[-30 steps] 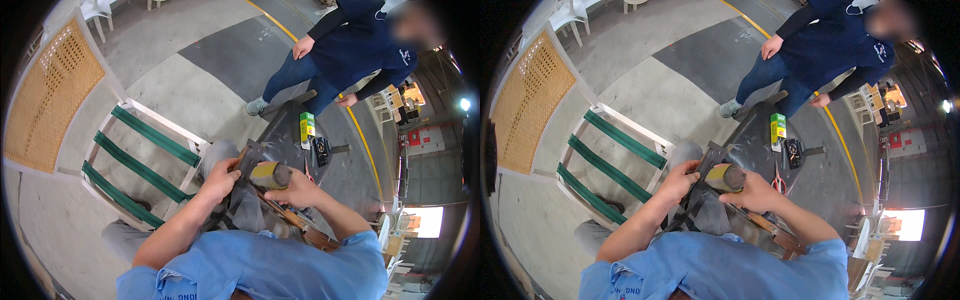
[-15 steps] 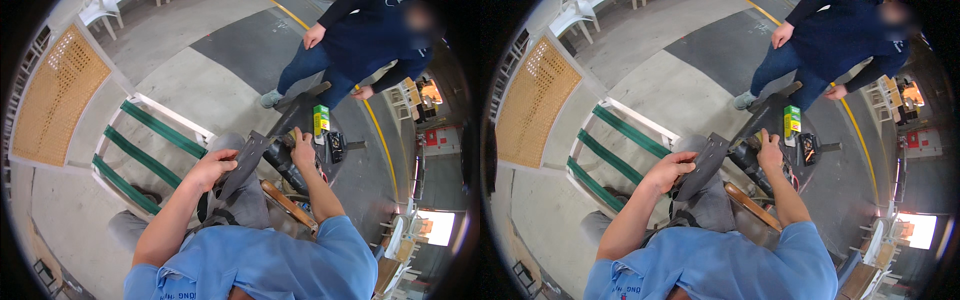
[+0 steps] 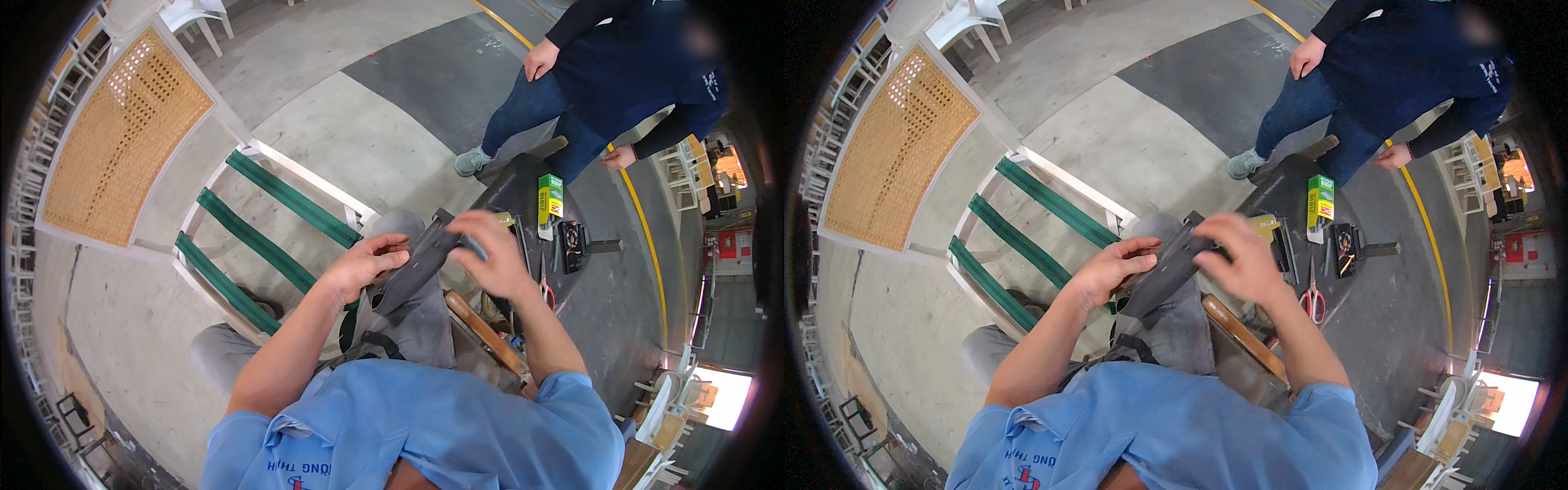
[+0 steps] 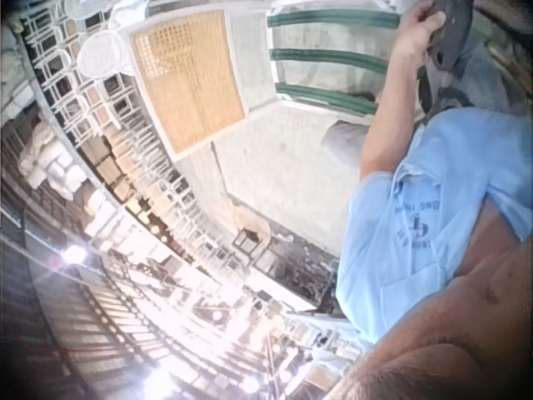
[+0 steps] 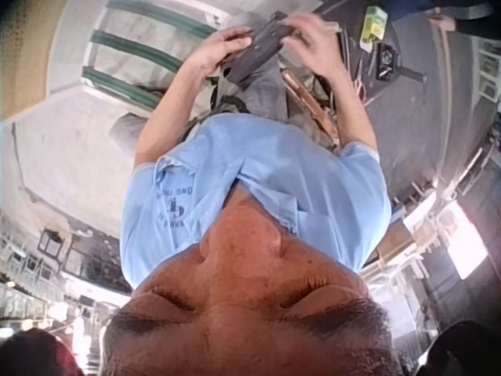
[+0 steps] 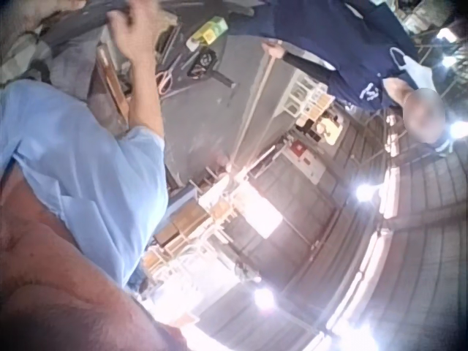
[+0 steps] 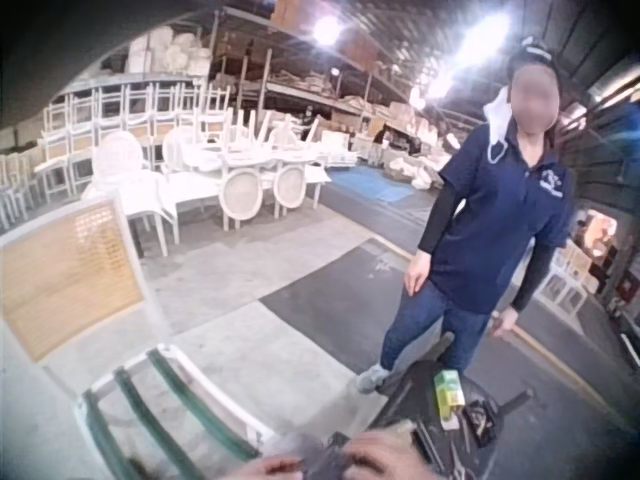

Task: The person sits on the floor and attaches green fabric strips to the seat frame of a white chair using a staple gun. A second person hands the recorder a dark fabric cushion, which the recorder then staples to the chair seat.

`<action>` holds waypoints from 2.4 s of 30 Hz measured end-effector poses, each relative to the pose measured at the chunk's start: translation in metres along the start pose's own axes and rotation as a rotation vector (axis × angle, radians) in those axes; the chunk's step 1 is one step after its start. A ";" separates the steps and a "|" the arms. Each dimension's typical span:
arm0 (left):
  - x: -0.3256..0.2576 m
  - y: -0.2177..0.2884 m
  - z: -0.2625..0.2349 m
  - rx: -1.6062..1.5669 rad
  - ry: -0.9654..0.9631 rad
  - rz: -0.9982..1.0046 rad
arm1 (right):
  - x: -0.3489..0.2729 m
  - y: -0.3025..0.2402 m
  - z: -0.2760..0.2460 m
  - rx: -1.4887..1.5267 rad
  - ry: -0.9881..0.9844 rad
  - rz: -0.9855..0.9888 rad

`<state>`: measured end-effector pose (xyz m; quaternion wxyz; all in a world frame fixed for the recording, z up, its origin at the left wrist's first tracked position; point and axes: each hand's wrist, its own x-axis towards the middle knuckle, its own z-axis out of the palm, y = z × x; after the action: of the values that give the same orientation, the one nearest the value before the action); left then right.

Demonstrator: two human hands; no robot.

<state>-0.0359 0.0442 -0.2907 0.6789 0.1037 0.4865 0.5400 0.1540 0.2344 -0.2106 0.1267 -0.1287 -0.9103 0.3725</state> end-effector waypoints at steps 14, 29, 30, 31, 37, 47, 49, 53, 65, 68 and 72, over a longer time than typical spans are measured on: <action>-0.075 -0.084 0.026 -0.027 0.210 0.559 | 0.023 -0.035 0.082 -0.116 -0.163 -0.258; -0.047 -0.075 0.023 0.309 0.336 0.727 | 0.055 -0.051 0.053 0.238 -0.390 -0.180; -0.048 -0.074 0.023 0.323 0.354 0.708 | 0.059 -0.051 0.054 0.217 -0.390 -0.251; -0.048 -0.074 0.023 0.336 0.372 0.689 | 0.063 -0.051 0.055 0.197 -0.390 -0.322; -0.051 -0.066 0.032 0.391 0.474 0.586 | 0.081 -0.037 0.067 -0.081 -0.323 -0.645; -0.053 -0.060 0.040 0.504 0.587 0.582 | 0.049 -0.031 0.066 0.270 -0.231 -0.076; -0.051 -0.060 0.039 0.489 0.578 0.598 | 0.048 -0.031 0.070 0.269 -0.234 -0.030; -0.048 -0.058 0.043 0.518 0.642 0.593 | 0.050 -0.033 0.075 0.274 -0.224 0.013; -0.034 -0.057 0.036 0.442 0.804 0.555 | 0.066 -0.039 0.084 0.254 -0.286 -0.120; -0.037 -0.053 0.036 0.458 0.800 0.427 | 0.079 -0.040 0.080 0.233 -0.372 -0.228; -0.037 -0.048 0.040 0.466 0.794 0.416 | 0.102 -0.035 0.080 0.084 -0.460 -0.510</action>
<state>0.0277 0.0095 -0.2818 0.2784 0.1341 0.7838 0.5386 0.0281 0.1920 -0.2272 0.0123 0.1957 -0.9018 0.3851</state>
